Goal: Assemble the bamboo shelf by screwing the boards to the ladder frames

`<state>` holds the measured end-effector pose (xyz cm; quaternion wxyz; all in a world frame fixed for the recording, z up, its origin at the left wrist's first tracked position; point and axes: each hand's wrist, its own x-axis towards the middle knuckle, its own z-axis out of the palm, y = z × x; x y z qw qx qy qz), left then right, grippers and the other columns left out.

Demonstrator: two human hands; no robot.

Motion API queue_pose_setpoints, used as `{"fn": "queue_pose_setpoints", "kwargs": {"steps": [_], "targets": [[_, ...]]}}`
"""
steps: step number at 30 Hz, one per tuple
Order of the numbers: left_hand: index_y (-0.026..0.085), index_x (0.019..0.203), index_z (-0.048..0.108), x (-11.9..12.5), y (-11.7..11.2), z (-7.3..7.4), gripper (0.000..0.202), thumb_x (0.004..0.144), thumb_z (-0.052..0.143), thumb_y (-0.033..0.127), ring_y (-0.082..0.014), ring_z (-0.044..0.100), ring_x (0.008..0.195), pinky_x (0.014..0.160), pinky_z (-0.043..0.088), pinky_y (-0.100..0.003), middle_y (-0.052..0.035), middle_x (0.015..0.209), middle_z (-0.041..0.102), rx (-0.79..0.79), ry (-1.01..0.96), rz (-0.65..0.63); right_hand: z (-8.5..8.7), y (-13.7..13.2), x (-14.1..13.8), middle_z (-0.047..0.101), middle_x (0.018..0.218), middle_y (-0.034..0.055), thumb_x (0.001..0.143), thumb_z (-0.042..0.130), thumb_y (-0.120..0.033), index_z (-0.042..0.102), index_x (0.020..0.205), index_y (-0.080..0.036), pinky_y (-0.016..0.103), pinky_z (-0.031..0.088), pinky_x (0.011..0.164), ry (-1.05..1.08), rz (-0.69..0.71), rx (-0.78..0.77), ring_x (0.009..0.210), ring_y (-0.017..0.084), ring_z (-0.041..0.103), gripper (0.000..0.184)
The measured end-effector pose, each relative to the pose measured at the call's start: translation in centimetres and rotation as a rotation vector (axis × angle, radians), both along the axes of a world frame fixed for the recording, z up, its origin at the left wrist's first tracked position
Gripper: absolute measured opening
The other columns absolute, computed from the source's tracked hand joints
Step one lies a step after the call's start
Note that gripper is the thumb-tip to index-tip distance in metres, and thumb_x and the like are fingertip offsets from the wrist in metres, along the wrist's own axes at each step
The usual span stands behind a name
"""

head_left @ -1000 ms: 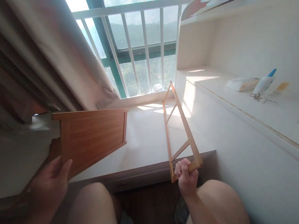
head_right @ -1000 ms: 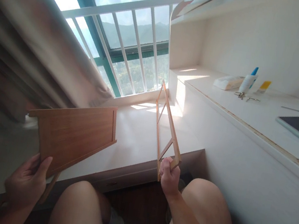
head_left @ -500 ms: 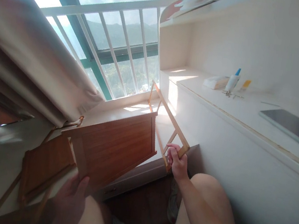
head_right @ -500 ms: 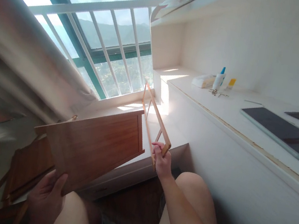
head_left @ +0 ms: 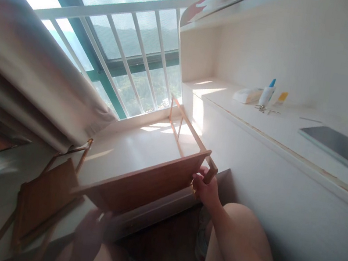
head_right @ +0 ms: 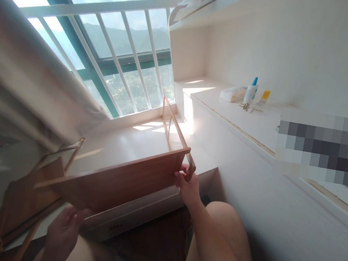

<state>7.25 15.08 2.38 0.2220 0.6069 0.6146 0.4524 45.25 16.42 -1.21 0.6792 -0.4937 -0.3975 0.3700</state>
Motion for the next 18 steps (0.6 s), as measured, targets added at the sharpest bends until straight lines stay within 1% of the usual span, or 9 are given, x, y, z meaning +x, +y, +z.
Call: {"fn": "queue_pose_setpoints", "kwargs": {"steps": [2, 3, 4, 7, 9, 11, 14, 16, 18], "targets": [[0.019, 0.088, 0.075, 0.2, 1.8, 0.1, 0.045, 0.072, 0.073, 0.06, -0.0304, 0.071, 0.095, 0.085, 0.058, -0.04, -0.0087, 0.093, 0.078, -0.052, 0.032, -0.024, 0.4, -0.2, -0.4, 0.063, 0.062, -0.002, 0.086, 0.066, -0.042, 0.064, 0.092, -0.02, 0.027, 0.046, 0.048, -0.043, 0.006, 0.005, 0.048, 0.015, 0.056, 0.022], [0.02, 0.092, 0.076, 0.2, 2.7, 0.0, 0.045, 0.074, 0.071, 0.06, -0.0308, 0.07, 0.101, 0.091, 0.057, -0.04, -0.0092, 0.1, 0.078, -0.075, 0.042, -0.039, 0.6, -0.2, -0.7, 0.064, 0.063, -0.0013, 0.086, 0.066, -0.04, 0.064, 0.087, -0.021, 0.028, 0.048, 0.051, -0.071, 0.005, 0.005, 0.05, 0.016, 0.059, 0.019], [0.019, 0.092, 0.076, 0.1, 3.6, -0.3, 0.045, 0.074, 0.069, 0.06, -0.0314, 0.07, 0.103, 0.093, 0.056, -0.041, -0.0098, 0.102, 0.078, -0.097, 0.051, -0.042, 0.8, -0.3, -1.0, 0.066, 0.064, -0.0007, 0.086, 0.066, -0.037, 0.065, 0.084, -0.021, 0.029, 0.051, 0.054, -0.101, 0.0, 0.004, 0.053, 0.016, 0.062, 0.016], [0.017, 0.086, 0.077, -0.5, 5.8, -1.3, 0.047, 0.069, 0.07, 0.061, -0.0362, 0.072, 0.092, 0.084, 0.057, -0.048, -0.0127, 0.087, 0.079, -0.147, 0.081, 0.031, 1.0, -0.5, -2.0, 0.07, 0.065, -0.0001, 0.084, 0.067, -0.032, 0.068, 0.089, -0.022, 0.03, 0.055, 0.063, -0.159, -0.014, -0.002, 0.058, 0.018, 0.068, 0.011], [0.018, 0.081, 0.078, -0.9, 6.7, -2.1, 0.045, 0.065, 0.072, 0.06, -0.0355, 0.073, 0.089, 0.081, 0.058, -0.046, -0.0115, 0.084, 0.079, -0.169, 0.081, 0.023, 1.1, -0.6, -2.5, 0.075, 0.07, 0.0019, 0.085, 0.067, -0.031, 0.069, 0.092, -0.021, 0.031, 0.056, 0.066, -0.167, -0.001, -0.003, 0.063, 0.02, 0.072, 0.012], [0.019, 0.076, 0.079, -1.4, 7.0, -2.6, 0.042, 0.062, 0.074, 0.058, -0.0333, 0.074, 0.084, 0.078, 0.06, -0.044, -0.0098, 0.08, 0.079, -0.166, 0.068, 0.004, 1.1, -0.7, -2.7, 0.078, 0.076, 0.0049, 0.086, 0.067, -0.032, 0.07, 0.09, -0.021, 0.032, 0.058, 0.068, -0.169, 0.011, -0.009, 0.069, 0.022, 0.075, 0.012], [0.02, 0.071, 0.079, -1.7, 6.5, -3.0, 0.032, 0.064, 0.077, 0.052, -0.0301, 0.075, 0.079, 0.076, 0.061, -0.042, -0.0073, 0.073, 0.078, -0.123, 0.048, -0.017, 1.3, -1.0, -2.5, 0.079, 0.079, 0.0069, 0.085, 0.071, -0.035, 0.072, 0.086, -0.02, 0.035, 0.059, 0.07, -0.113, 0.019, -0.026, 0.072, 0.025, 0.076, 0.015], [0.022, 0.073, 0.08, -1.8, 5.9, -3.0, 0.025, 0.068, 0.078, 0.047, -0.0286, 0.075, 0.08, 0.079, 0.061, -0.041, -0.0061, 0.074, 0.079, -0.081, 0.035, -0.045, 1.5, -1.3, -2.1, 0.078, 0.076, 0.0067, 0.082, 0.075, -0.037, 0.073, 0.088, -0.02, 0.036, 0.059, 0.068, -0.061, 0.058, -0.034, 0.067, 0.024, 0.075, 0.018], [0.022, 0.08, 0.081, -1.8, 5.1, -3.0, 0.025, 0.073, 0.076, 0.045, -0.0275, 0.076, 0.084, 0.084, 0.061, -0.04, -0.0064, 0.081, 0.08, -0.032, 0.017, -0.09, 1.5, -1.5, -1.5, 0.079, 0.08, 0.0076, 0.08, 0.078, -0.038, 0.074, 0.091, -0.02, 0.036, 0.058, 0.066, -0.028, 0.12, -0.033, 0.067, 0.024, 0.074, 0.022]]}}
